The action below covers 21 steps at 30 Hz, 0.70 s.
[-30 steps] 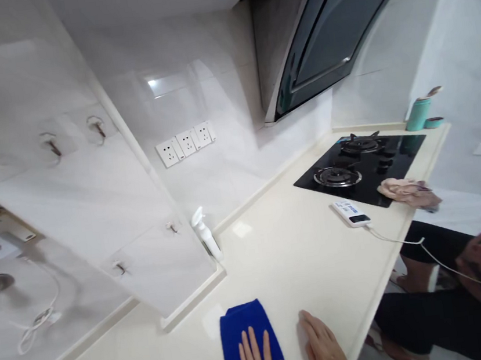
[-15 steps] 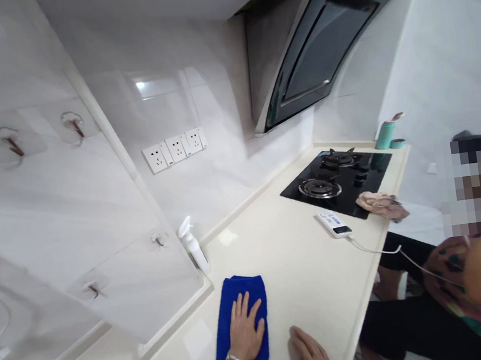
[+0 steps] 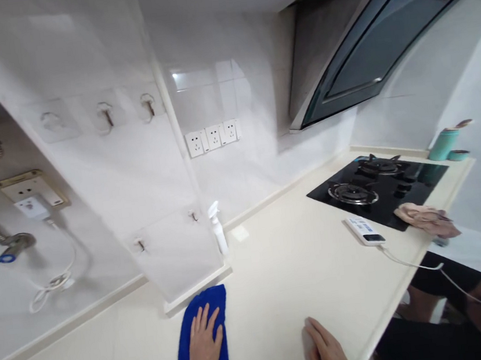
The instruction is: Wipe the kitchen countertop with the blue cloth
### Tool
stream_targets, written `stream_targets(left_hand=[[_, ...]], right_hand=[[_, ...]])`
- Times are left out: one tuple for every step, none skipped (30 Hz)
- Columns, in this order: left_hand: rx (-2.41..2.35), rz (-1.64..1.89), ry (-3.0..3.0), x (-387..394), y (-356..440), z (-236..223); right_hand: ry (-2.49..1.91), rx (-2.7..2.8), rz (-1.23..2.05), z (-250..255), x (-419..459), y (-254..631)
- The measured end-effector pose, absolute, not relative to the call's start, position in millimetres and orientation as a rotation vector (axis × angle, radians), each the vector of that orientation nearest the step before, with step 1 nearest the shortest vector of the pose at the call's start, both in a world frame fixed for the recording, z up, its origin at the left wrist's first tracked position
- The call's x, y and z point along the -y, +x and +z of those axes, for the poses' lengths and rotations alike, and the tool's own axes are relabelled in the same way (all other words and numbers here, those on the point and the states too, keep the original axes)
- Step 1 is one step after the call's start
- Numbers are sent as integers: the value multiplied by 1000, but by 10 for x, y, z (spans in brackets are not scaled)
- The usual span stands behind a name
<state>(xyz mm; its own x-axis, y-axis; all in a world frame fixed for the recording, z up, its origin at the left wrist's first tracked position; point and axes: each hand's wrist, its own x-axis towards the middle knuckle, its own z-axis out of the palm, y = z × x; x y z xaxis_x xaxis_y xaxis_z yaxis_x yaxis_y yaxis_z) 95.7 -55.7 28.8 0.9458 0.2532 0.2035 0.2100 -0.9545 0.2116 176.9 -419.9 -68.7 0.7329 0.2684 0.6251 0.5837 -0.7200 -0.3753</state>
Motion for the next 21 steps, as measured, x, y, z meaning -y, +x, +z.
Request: stream_targets(left_hand=[[-418, 347, 2914, 437, 819, 269], [-485, 357, 2915, 328, 686, 248], [-550, 373, 2914, 230, 559, 226], [-618, 396, 2911, 144, 441, 206], [-689, 419, 2905, 71, 331, 189], [-765, 441, 2896, 11, 233, 177], [-846, 457, 2882, -38, 146, 171], [-927, 467, 2864, -75, 72, 171], [-1010, 473, 2843, -102, 12, 176], [-1088, 476, 2821, -119, -34, 187], [-1158, 479, 2801, -127, -66, 200], [-1215, 480, 2787, -124, -87, 215], [-1260, 477, 2778, -111, -96, 232], [-1293, 472, 2777, -89, -98, 248], [-1318, 465, 2782, -56, -94, 262], [-1334, 457, 2791, -13, -86, 273], [-1347, 450, 2802, 40, -78, 279], [-1357, 443, 2814, 103, -70, 280], [-1358, 440, 2828, 175, -64, 273], [-1348, 441, 2845, 256, -60, 259], [-1327, 444, 2862, 347, -58, 239]], right_hand=[[-2361, 624, -690, -698, 4193, 1758], [-2355, 605, -646, -703, 4187, 1746], [-2348, 586, -606, -703, 4181, 1734], [-2341, 571, -573, -699, 4176, 1723], [-2336, 560, -545, -693, 4173, 1716], [-2331, 551, -523, -686, 4171, 1713], [-2328, 548, -506, -679, 4172, 1712], [-2324, 551, -496, -672, 4174, 1713], [-2319, 558, -492, -667, 4178, 1716], [-2315, 566, -493, -661, 4182, 1717], [-2312, 573, -498, -656, 4186, 1716], [-2314, 575, -503, -650, 4188, 1713], [-2321, 574, -506, -643, 4190, 1708], [-2331, 574, -508, -634, 4190, 1700], [-2341, 574, -507, -622, 4188, 1691], [-2347, 571, -506, -607, 4186, 1682], [-2352, 569, -505, -588, 4183, 1673], [-2354, 568, -506, -566, 4180, 1665], [-2354, 569, -507, -541, 4178, 1658], [-2354, 573, -505, -513, 4175, 1653], [-2354, 578, -500, -484, 4174, 1648]])
